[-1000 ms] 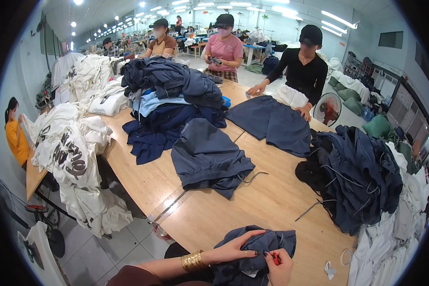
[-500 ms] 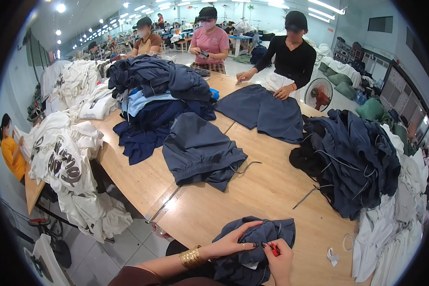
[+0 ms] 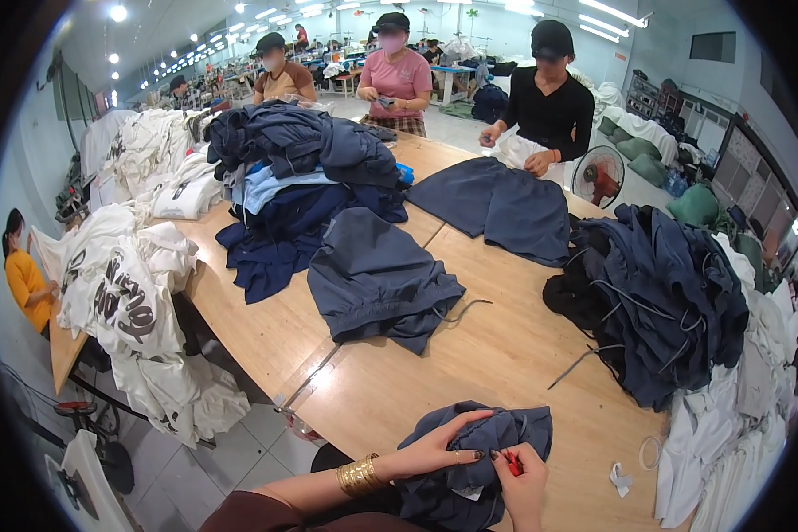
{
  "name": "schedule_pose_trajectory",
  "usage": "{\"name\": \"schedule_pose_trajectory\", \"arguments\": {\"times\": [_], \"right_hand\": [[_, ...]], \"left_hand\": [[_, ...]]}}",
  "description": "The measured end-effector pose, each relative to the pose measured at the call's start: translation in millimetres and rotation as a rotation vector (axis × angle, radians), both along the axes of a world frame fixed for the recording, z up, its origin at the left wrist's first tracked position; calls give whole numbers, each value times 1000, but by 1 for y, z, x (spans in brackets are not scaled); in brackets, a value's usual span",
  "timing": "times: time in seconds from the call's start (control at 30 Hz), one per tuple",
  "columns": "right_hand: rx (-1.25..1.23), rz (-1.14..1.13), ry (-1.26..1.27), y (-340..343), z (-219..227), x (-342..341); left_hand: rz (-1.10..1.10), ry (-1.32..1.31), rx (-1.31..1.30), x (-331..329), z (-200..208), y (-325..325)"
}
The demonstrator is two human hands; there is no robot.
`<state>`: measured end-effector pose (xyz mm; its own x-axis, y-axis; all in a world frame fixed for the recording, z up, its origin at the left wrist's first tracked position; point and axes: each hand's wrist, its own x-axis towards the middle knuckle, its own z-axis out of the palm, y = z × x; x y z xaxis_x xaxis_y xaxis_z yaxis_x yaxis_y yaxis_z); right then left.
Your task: Trimming loose threads from blue shorts and inspecting labels in a garment factory.
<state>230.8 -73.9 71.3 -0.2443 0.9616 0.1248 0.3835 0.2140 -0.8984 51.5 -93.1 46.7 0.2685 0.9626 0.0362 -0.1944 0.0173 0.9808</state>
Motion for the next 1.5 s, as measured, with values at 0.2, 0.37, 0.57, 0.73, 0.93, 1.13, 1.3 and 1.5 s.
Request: {"name": "schedule_pose_trajectory", "arguments": {"times": [0.2, 0.37, 0.57, 0.73, 0.93, 1.13, 1.3, 1.5], "right_hand": [[-9, 5, 11, -1, -2, 0], [4, 1, -3, -3, 0, 0], [-9, 2, -1, -4, 0, 1], [-4, 19, -23, -2, -7, 2], [49, 43, 17, -1, -11, 7], [35, 130, -45, -3, 13, 5], [28, 126, -48, -4, 15, 3], [4, -8, 1, -3, -1, 0]], "left_hand": [[-1, -20, -29, 0, 2, -1], [-3, -2, -16, 1, -1, -3], [-10, -40, -28, 2, -2, -4], [-5, 9, -8, -1, -4, -1], [7, -22, 51, 3, -4, -3], [10, 8, 1, 0, -2, -3], [2, 5, -10, -2, 2, -3], [-9, -16, -18, -2, 4, 0]]}}
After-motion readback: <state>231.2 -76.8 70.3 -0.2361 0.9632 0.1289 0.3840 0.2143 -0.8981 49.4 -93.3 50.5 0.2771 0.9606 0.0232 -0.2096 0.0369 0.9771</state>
